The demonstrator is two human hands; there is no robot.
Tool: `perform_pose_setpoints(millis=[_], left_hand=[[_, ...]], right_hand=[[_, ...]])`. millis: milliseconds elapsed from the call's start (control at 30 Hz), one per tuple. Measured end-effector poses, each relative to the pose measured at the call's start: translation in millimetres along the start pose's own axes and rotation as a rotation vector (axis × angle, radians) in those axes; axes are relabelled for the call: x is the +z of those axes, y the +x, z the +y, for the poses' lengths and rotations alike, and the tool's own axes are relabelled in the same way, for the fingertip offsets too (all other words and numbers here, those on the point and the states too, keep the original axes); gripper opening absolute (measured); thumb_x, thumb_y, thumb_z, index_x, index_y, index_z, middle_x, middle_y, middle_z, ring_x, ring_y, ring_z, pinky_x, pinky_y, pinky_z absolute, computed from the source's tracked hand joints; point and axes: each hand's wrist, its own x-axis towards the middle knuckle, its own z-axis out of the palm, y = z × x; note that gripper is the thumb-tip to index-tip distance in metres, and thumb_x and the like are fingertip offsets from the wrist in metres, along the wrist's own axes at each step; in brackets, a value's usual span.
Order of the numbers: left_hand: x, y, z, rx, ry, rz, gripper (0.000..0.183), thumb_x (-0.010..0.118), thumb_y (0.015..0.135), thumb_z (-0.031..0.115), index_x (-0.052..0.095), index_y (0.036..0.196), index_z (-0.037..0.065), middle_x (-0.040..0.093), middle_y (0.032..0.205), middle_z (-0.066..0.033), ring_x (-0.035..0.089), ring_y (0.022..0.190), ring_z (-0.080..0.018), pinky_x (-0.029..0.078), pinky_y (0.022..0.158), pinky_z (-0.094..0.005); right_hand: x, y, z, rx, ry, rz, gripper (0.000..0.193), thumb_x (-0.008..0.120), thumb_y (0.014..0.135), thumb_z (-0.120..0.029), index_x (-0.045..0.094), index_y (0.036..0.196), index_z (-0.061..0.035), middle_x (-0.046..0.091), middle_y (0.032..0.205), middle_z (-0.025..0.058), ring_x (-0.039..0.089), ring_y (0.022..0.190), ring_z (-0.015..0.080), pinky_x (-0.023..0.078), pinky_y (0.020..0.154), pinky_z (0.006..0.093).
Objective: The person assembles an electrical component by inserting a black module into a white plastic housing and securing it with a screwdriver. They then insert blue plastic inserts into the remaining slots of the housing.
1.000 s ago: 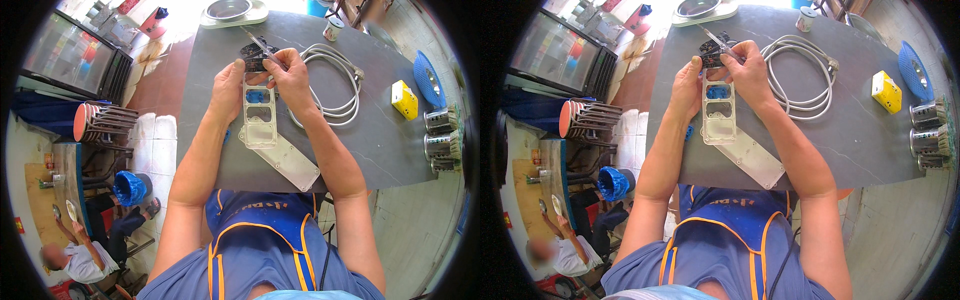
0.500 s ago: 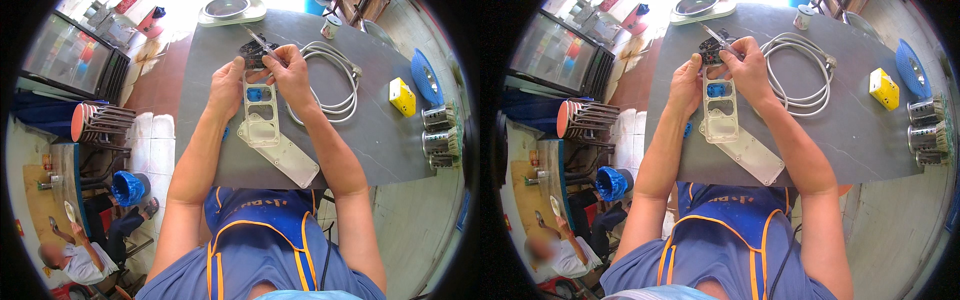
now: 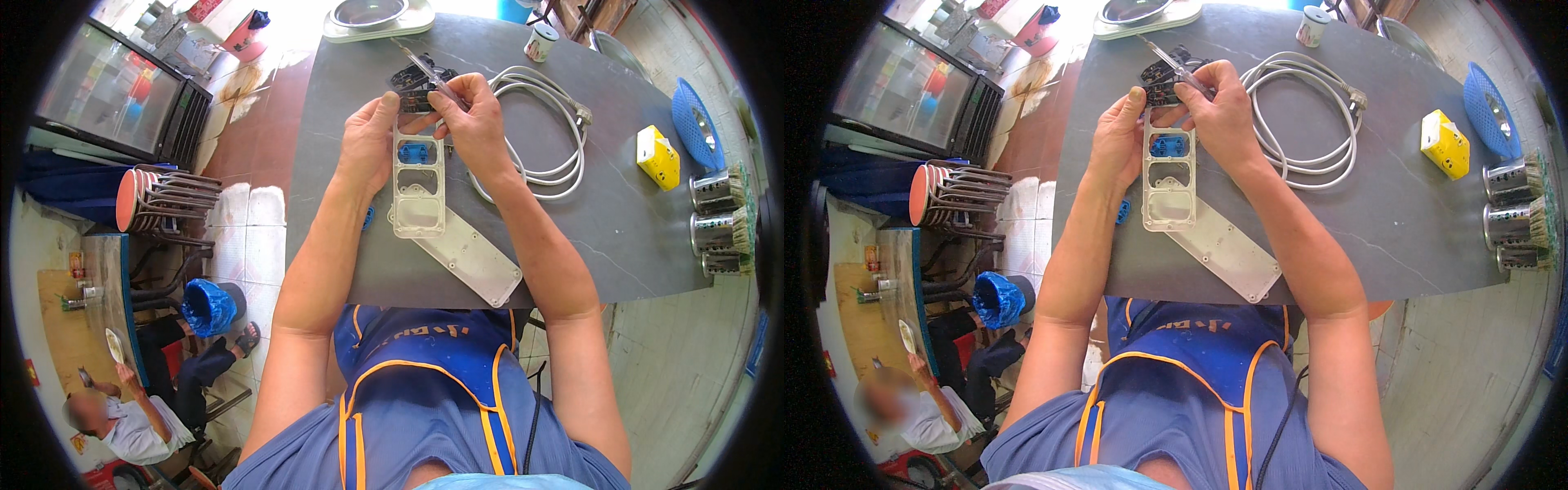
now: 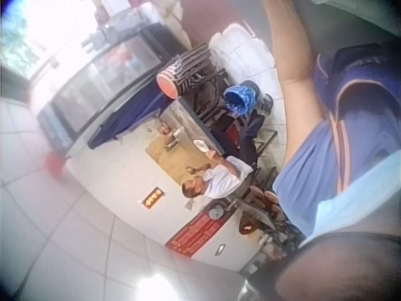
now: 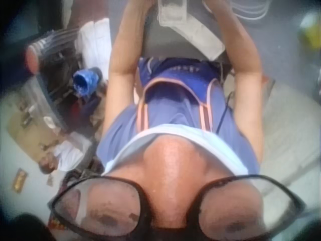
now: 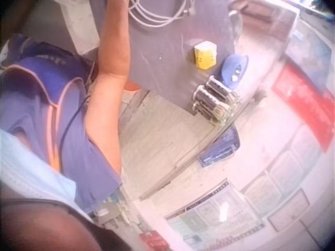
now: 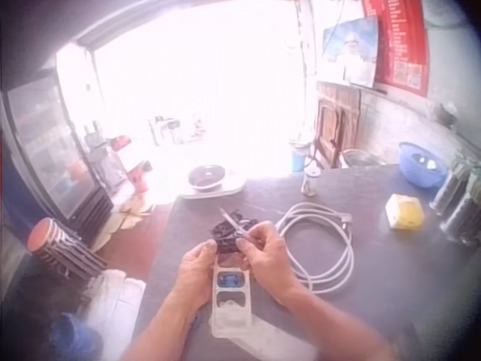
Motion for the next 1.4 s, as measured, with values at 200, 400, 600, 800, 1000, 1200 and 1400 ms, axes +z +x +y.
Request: perform_pose_setpoints(millis=[200, 400, 600, 800, 1000, 1200, 1400], left_hand=[[-3.9, 0.2, 0.6, 0.008, 0.013, -0.030, 0.041, 0.058, 0.102, 0.030, 0.060, 0.122, -0.006, 0.069, 0.116, -0.0184, 0.071, 0.105, -0.0312, 0.065, 0.081, -0.0422], [1.6, -0.2, 1.5, 0.007, 0.046, -0.007, 0.041, 0.057, 0.103, 0.030, 0.061, 0.121, -0.006, 0.069, 0.116, -0.0184, 0.072, 0.104, -0.0315, 0.065, 0.080, -0.0395], [4.1, -1.4, 3.1, 0.014, 0.048, -0.023, 0.040, 0.057, 0.103, 0.029, 0.061, 0.122, -0.007, 0.068, 0.117, -0.0189, 0.071, 0.105, -0.0313, 0.065, 0.081, -0.0396], [5.7, 1.2, 1.3, 0.024, 0.057, -0.023, 0.037, 0.057, 0.103, 0.026, 0.060, 0.121, -0.007, 0.068, 0.117, -0.0187, 0.070, 0.107, -0.0312, 0.065, 0.081, -0.0399], [-13.4, 3.2, -4.2, 0.023, 0.065, 0.091, 0.034, 0.060, 0.102, 0.025, 0.063, 0.117, -0.006, 0.070, 0.112, -0.0167, 0.072, 0.101, -0.0266, 0.064, 0.077, -0.0375], [-9.4, 2.7, -10.3, 0.038, 0.037, 0.101, 0.033, 0.061, 0.101, 0.025, 0.064, 0.115, -0.005, 0.071, 0.109, -0.0157, 0.072, 0.096, -0.0235, 0.063, 0.075, -0.0358], [-6.6, 1.9, -7.0, 0.032, 0.045, 0.122, 0.031, 0.064, 0.101, 0.024, 0.064, 0.110, -0.005, 0.070, 0.108, -0.0149, 0.069, 0.095, -0.0239, 0.060, 0.078, -0.0373]], right_hand=[[0.9, -1.6, 1.5, -0.003, -0.014, -0.011, 0.022, 0.071, 0.093, -0.011, 0.053, 0.099, 0.0001, 0.065, 0.084, 0.0079, 0.064, 0.060, 0.0126, 0.050, 0.051, 0.0257], [-2.6, -2.0, -3.4, 0.036, -0.013, -0.033, 0.019, 0.069, 0.095, -0.009, 0.054, 0.101, 0.0002, 0.062, 0.090, 0.0071, 0.063, 0.068, 0.0102, 0.055, 0.054, 0.0227], [-1.5, -3.6, -5.6, 0.030, -0.008, -0.020, 0.020, 0.070, 0.095, -0.009, 0.054, 0.102, 0.0007, 0.062, 0.091, 0.0075, 0.063, 0.070, 0.0097, 0.055, 0.053, 0.0228], [-5.7, -0.8, 0.7, 0.034, -0.002, 0.004, 0.021, 0.070, 0.095, -0.011, 0.053, 0.101, 0.0003, 0.062, 0.092, 0.0084, 0.063, 0.068, 0.0107, 0.056, 0.054, 0.0241], [-21.9, -25.1, -36.1, 0.016, -0.168, -0.028, 0.020, 0.065, 0.099, -0.016, 0.061, 0.110, 0.0002, 0.064, 0.080, 0.0030, 0.060, 0.063, 0.0068, 0.045, 0.048, 0.0211], [-44.3, -68.9, -43.6, -0.079, -0.525, -0.167, 0.034, 0.065, 0.098, -0.018, 0.064, 0.128, -0.0007, 0.066, 0.084, 0.0145, 0.062, 0.067, 0.0203, 0.050, 0.063, 0.0326], [-40.2, -71.3, -53.3, -0.105, -0.528, -0.212, 0.033, 0.061, 0.100, -0.012, 0.065, 0.131, -0.0040, 0.055, 0.067, 0.0017, 0.045, 0.056, 0.0052, 0.042, 0.053, 0.0266]])
